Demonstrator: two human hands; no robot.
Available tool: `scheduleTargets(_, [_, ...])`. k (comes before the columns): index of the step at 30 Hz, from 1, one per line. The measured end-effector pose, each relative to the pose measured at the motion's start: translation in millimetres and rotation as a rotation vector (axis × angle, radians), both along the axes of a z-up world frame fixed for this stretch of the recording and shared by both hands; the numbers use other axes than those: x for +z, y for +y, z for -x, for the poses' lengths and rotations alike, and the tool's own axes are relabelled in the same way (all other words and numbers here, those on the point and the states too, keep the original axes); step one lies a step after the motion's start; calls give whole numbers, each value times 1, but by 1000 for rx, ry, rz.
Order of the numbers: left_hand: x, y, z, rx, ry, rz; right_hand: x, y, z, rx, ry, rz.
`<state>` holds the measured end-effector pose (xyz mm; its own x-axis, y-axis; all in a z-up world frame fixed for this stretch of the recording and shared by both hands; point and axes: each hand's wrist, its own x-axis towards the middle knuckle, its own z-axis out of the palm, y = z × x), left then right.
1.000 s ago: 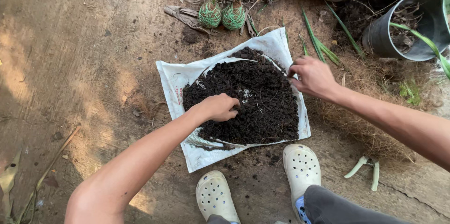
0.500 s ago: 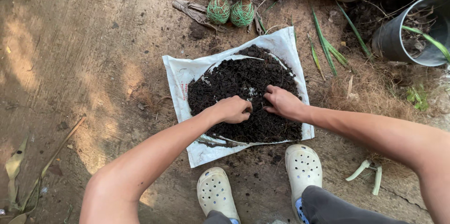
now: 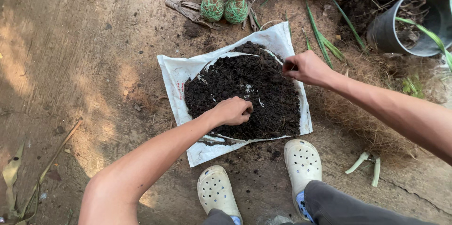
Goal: The person wraps green string around the root ball of a potted plant to secure it. They then place the plant down and mix soil in a white bag with their hands.
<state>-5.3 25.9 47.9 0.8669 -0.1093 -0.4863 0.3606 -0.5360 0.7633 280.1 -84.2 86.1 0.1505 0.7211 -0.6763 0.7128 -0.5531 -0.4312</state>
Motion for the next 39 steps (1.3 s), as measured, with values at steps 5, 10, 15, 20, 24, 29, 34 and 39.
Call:
scheduleTargets(5, [-4, -13, 15, -228, -297, -266, -11, -45, 7, 86, -28, -52])
scheduleTargets(10, [-5, -42, 46, -359, -427, -541, -49, -83, 36, 378, -71, -423])
scheduleTargets(15, [-5, -56, 70, -523, -399, -679, -63, -89, 55, 622, -266, -306])
scheduleTargets(20, [-3, -55, 68, -574, -335, -701, -32, -79, 47, 510, -296, -317])
scheduleTargets(24, [6, -35, 47, -535, -257, -691, 12, -70, 27, 43, -88, -191])
scheduleTargets(29, [40, -23, 26, -42, -123, -331, 58, -53, 17, -585, 421, 34])
scheduleTargets(34, [59, -24, -4, 394, -68, 129, 59, -62, 40, -30, 248, -294])
scheduleTargets(39, [52, -27, -1, -21, -172, -205, 36, -76, 30, 57, 130, -151])
